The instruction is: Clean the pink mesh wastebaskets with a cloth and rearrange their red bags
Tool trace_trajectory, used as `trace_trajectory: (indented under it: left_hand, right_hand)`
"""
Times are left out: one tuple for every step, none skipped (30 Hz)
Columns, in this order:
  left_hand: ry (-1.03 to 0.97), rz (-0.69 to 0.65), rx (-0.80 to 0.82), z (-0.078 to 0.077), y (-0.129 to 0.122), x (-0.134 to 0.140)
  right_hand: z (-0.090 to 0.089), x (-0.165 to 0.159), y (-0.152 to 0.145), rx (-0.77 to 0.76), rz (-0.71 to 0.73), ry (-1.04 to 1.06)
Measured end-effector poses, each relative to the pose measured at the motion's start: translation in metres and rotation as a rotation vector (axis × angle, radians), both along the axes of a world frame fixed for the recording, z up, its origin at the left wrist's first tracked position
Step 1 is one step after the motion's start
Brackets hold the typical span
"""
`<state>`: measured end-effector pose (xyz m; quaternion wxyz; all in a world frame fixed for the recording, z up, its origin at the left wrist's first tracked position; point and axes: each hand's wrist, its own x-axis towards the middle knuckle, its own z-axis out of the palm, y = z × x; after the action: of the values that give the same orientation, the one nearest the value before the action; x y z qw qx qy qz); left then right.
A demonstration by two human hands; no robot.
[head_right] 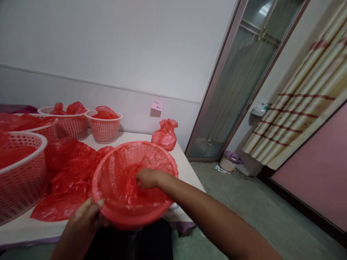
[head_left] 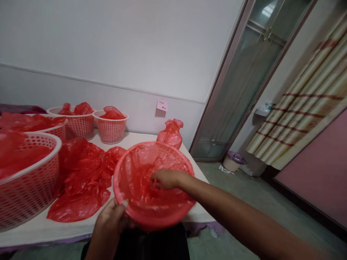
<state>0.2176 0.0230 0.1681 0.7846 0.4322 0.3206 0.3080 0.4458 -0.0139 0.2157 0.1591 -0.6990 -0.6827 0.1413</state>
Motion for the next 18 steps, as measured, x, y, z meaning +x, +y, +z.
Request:
trace_trajectory:
  left_hand:
    - [-0.046,0.021,-0.018,0.004,0.014,0.001]
    - [-0.069,0.059,-0.019,0.006,0.027,0.003]
    - [-0.088,0.088,-0.024,0.007,0.039,0.004]
    - [-0.116,0.114,-0.036,0.006,0.050,0.005]
    - [-0.140,0.134,-0.046,0.005,0.060,0.006]
    - [-0.160,0.149,-0.056,0.003,0.069,0.007]
    - [-0.176,0.165,-0.065,0.002,0.076,0.007]
    - [-0.183,0.179,-0.071,0.002,0.082,0.007]
    - [-0.184,0.191,-0.075,0.002,0.086,0.008]
    - [-0.181,0.200,-0.079,0.003,0.090,0.007]
    - [-0.174,0.202,-0.082,0.005,0.092,0.007]
    - [-0.169,0.200,-0.087,0.008,0.093,0.007]
    - [-0.162,0.197,-0.092,0.010,0.095,0.006]
    - [-0.154,0.195,-0.096,0.012,0.095,0.005]
    - [-0.144,0.196,-0.101,0.014,0.096,0.004]
    - [-0.130,0.201,-0.105,0.015,0.097,0.002]
    - [-0.112,0.210,-0.110,0.015,0.099,-0.002]
    - [-0.088,0.216,-0.115,0.015,0.101,-0.006]
  right_hand:
    - [0.007,0.004,-0.003,0.036,-0.012,-0.003]
    - [0.013,0.009,-0.007,0.084,-0.033,-0.007]
    - [0.019,0.013,-0.012,0.155,-0.068,-0.006]
    - [0.023,0.017,-0.018,0.249,-0.114,0.004]
    - [0.026,0.021,-0.024,0.355,-0.169,0.020]
    - [0.027,0.025,-0.030,0.459,-0.225,0.039]
    - [0.026,0.028,-0.035,0.550,-0.278,0.059]
    - [0.023,0.031,-0.039,0.619,-0.322,0.080]
    - [0.019,0.033,-0.043,0.658,-0.354,0.103]
    - [0.014,0.035,-0.046,0.673,-0.381,0.137]
    - [0.008,0.036,-0.048,0.690,-0.418,0.211]
    - [0.002,0.038,-0.050,0.710,-0.463,0.320]
    - [-0.004,0.039,-0.051,0.729,-0.513,0.445]
    - [-0.010,0.040,-0.051,0.741,-0.565,0.572]
    - [-0.016,0.041,-0.051,0.741,-0.613,0.684]
    - [-0.021,0.041,-0.052,0.727,-0.652,0.775]
    - [-0.027,0.040,-0.052,0.701,-0.677,0.844]
    - [-0.032,0.037,-0.053,0.668,-0.691,0.900]
